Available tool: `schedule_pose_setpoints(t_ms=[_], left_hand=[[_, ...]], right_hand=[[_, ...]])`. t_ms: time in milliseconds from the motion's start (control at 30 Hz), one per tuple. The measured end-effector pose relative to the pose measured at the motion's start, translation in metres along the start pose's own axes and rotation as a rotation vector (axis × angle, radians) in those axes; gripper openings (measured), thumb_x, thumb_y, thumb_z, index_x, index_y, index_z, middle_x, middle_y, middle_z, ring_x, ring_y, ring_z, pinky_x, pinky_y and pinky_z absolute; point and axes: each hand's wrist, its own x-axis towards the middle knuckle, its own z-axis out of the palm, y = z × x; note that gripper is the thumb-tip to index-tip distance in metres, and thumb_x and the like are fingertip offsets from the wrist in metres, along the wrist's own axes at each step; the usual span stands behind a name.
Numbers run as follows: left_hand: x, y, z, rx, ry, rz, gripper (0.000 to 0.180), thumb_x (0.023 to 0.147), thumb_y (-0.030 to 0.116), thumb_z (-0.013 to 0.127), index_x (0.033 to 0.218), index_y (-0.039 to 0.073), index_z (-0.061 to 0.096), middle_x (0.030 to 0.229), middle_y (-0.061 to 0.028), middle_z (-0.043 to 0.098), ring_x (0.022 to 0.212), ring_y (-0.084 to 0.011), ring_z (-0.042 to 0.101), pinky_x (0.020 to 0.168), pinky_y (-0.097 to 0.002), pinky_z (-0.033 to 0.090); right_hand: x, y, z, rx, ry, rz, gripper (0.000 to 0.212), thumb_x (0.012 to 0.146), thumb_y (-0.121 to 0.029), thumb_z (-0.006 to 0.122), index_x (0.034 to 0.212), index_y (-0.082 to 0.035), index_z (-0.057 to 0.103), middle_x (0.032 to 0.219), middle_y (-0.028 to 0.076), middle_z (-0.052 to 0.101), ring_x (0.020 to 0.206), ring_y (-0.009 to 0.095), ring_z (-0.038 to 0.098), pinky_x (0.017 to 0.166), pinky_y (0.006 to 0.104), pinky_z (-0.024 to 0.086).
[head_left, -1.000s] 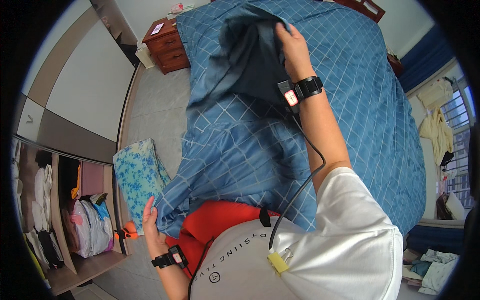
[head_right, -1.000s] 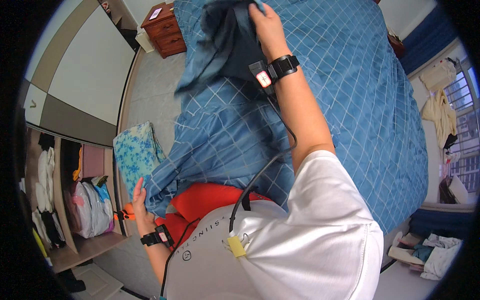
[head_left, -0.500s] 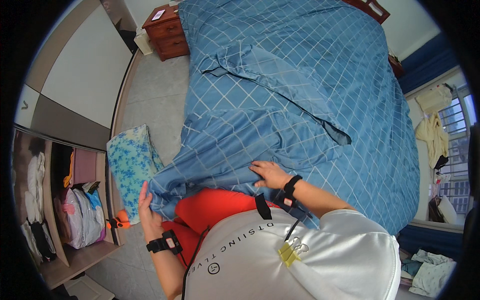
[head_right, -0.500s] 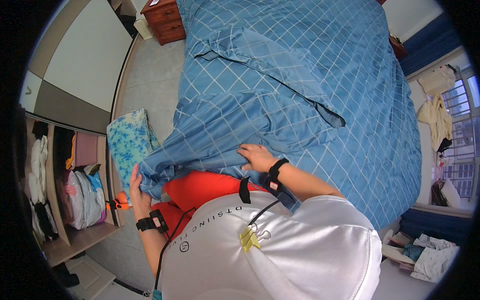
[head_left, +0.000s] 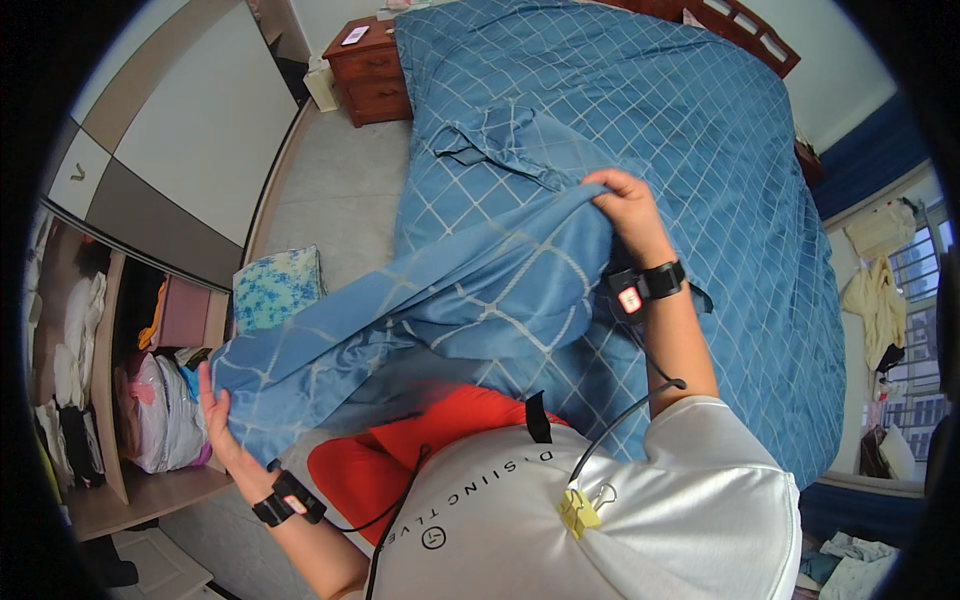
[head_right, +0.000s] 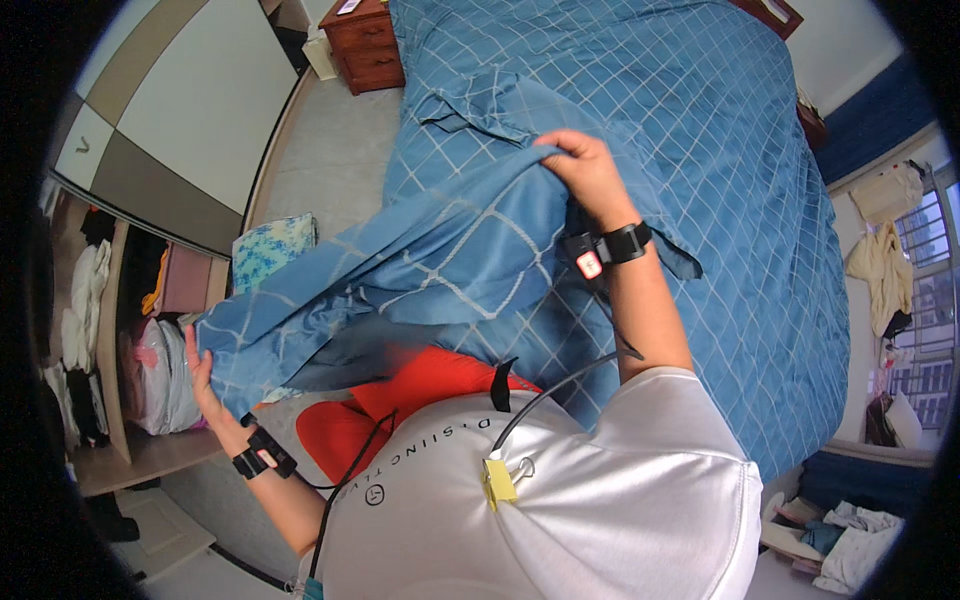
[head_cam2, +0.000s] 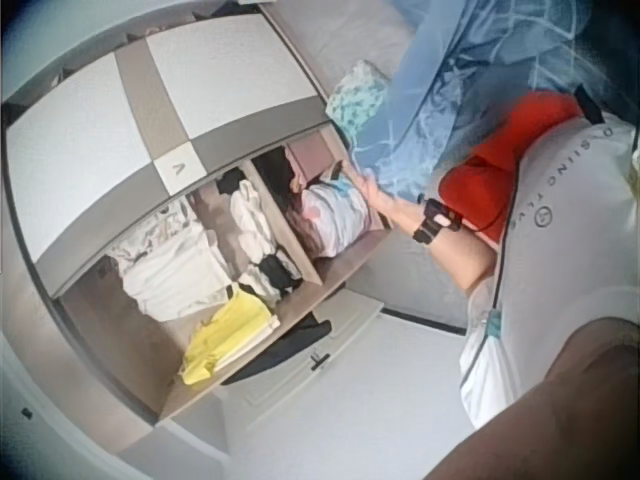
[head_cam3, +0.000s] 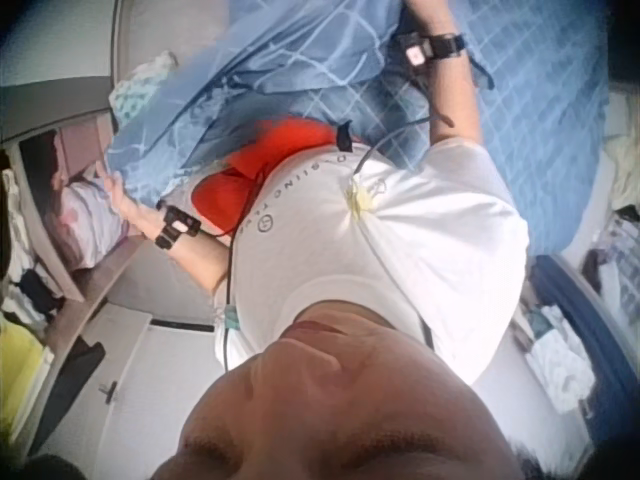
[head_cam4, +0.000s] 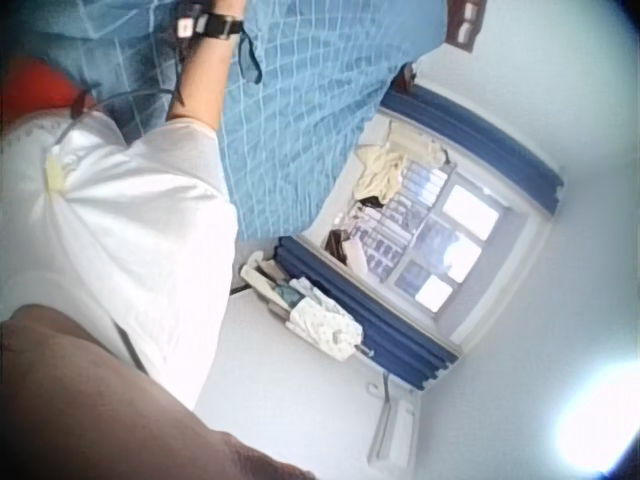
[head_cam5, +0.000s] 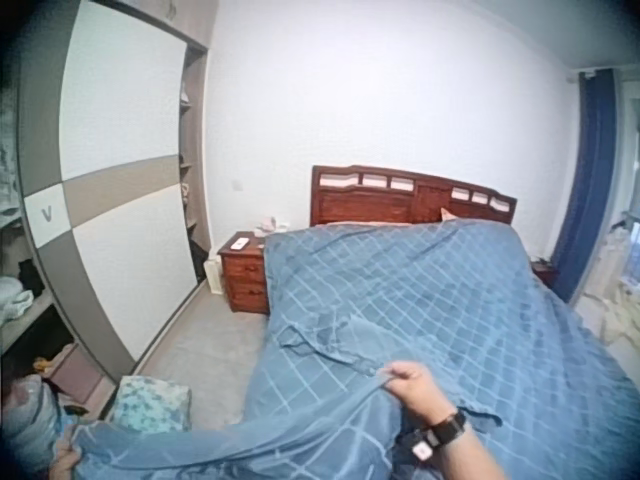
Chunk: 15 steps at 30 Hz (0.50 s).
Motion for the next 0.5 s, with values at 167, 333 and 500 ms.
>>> schedule_pose_setpoints(t_ms=[167, 333, 500], left_hand=[[0.0, -0.007, -0.016, 0.132, 0.107, -0.03, 0.054, 0.083, 0.005, 0.054, 0.136, 0.009, 0.044, 0.136, -0.0131, 0.046, 0.119, -0.0276, 0.049, 0.1, -0.0383, 0.04], [-0.005, -0.087, -0.074, 0.395, 0.198, -0.295, 0.049, 0.081, -0.006, 0.049, 0.128, 0.007, 0.053, 0.121, -0.0107, 0.057, 0.105, -0.0218, 0.057, 0.088, -0.0319, 0.048], [-0.028, -0.139, -0.131, 0.383, 0.186, -0.412, 0.039, 0.085, -0.006, 0.047, 0.121, 0.005, 0.057, 0.108, -0.0099, 0.062, 0.092, -0.0194, 0.061, 0.081, -0.0302, 0.05]], right_hand=[[0.04, -0.012, 0.011, -0.209, -0.089, -0.024, 0.02, 0.082, -0.012, 0.066, 0.1, -0.003, 0.066, 0.093, 0.006, 0.067, 0.084, 0.017, 0.063, 0.078, 0.0275, 0.048], [0.03, 0.069, 0.065, -0.616, -0.077, -0.03, 0.03, 0.082, -0.017, 0.065, 0.109, -0.005, 0.062, 0.105, 0.015, 0.063, 0.098, 0.027, 0.061, 0.084, 0.0347, 0.049], [-0.019, 0.113, 0.138, -0.537, -0.399, -0.137, 0.05, 0.081, -0.018, 0.067, 0.126, -0.006, 0.052, 0.124, 0.016, 0.053, 0.113, 0.032, 0.052, 0.096, 0.0364, 0.042]])
